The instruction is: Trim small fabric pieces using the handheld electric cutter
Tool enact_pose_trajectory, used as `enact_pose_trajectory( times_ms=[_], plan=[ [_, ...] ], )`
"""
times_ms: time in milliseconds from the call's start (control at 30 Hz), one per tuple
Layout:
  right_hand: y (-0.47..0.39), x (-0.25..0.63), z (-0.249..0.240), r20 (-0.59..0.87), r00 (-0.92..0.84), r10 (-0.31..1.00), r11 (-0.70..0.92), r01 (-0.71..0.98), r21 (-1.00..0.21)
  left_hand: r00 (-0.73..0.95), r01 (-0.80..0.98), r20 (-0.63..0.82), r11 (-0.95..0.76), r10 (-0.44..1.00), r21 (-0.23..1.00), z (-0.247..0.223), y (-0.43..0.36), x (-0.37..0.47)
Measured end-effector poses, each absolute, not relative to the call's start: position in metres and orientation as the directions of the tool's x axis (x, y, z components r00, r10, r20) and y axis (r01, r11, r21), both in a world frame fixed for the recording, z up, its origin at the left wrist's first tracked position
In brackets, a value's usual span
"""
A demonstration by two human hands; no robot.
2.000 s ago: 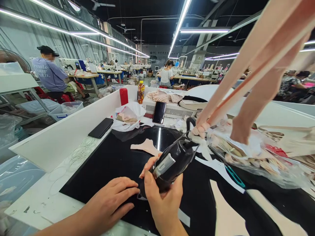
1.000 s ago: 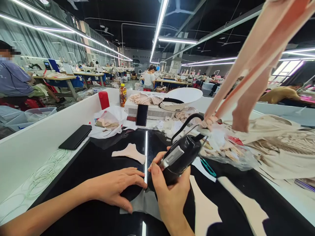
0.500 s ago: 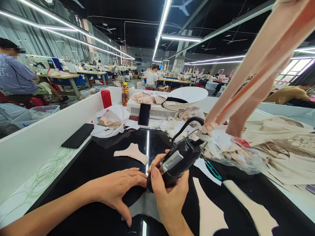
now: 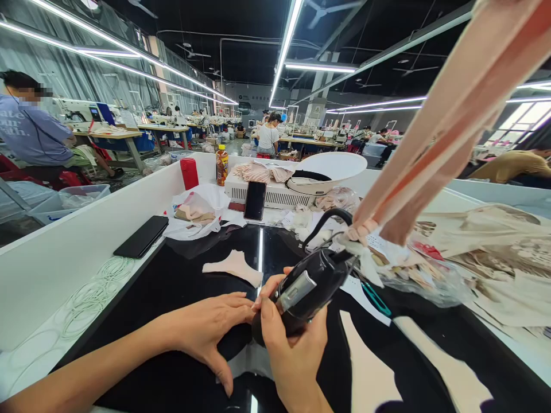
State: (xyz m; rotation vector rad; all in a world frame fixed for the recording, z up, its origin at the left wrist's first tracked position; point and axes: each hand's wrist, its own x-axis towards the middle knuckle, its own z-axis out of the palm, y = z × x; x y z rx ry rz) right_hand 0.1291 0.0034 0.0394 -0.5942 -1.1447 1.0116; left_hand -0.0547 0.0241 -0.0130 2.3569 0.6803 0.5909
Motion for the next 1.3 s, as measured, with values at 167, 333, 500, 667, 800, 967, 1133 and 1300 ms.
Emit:
enact_pose_trajectory(
  times_ms=[167,333,500,667,800,967,1133,1300],
  plan=[
    [-0.001,0.126,0.041,0.474,0.068,0.878,0.459,-0.398,-0.794,0.768,0.326,0.258,-0.704,0.587,0.632,-0.017,0.025,-0.055],
    [-0.007,0.123,0.036,0.498,0.023,0.867,0.469,-0.377,-0.799,0.764,0.290,0.305,-0.726,0.568,0.624,-0.021,0.026,-0.054],
    [-0.009,0.123,0.036,0.459,0.036,0.888,0.440,-0.361,-0.822,0.756,0.276,0.335,-0.738,0.563,0.616,-0.022,0.027,-0.053],
    [-0.012,0.122,0.037,0.474,0.001,0.881,0.432,-0.411,-0.803,0.781,0.295,0.287,-0.732,0.555,0.614,-0.013,0.026,-0.053],
    [-0.016,0.116,0.034,0.491,-0.033,0.870,0.438,-0.405,-0.802,0.796,0.327,0.213,-0.699,0.566,0.635,-0.005,0.025,-0.053],
    [-0.016,0.112,0.033,0.466,-0.003,0.885,0.433,-0.366,-0.824,0.793,0.324,0.217,-0.695,0.570,0.642,-0.006,0.024,-0.052],
    [-0.010,0.124,0.043,0.481,0.034,0.876,0.458,-0.373,-0.807,0.787,0.246,0.309,-0.731,0.534,0.637,-0.005,0.024,-0.055],
    [0.000,0.141,0.060,0.441,0.192,0.876,0.481,-0.359,-0.799,0.799,0.262,0.284,-0.732,0.531,0.629,0.003,0.020,-0.063]
  ],
)
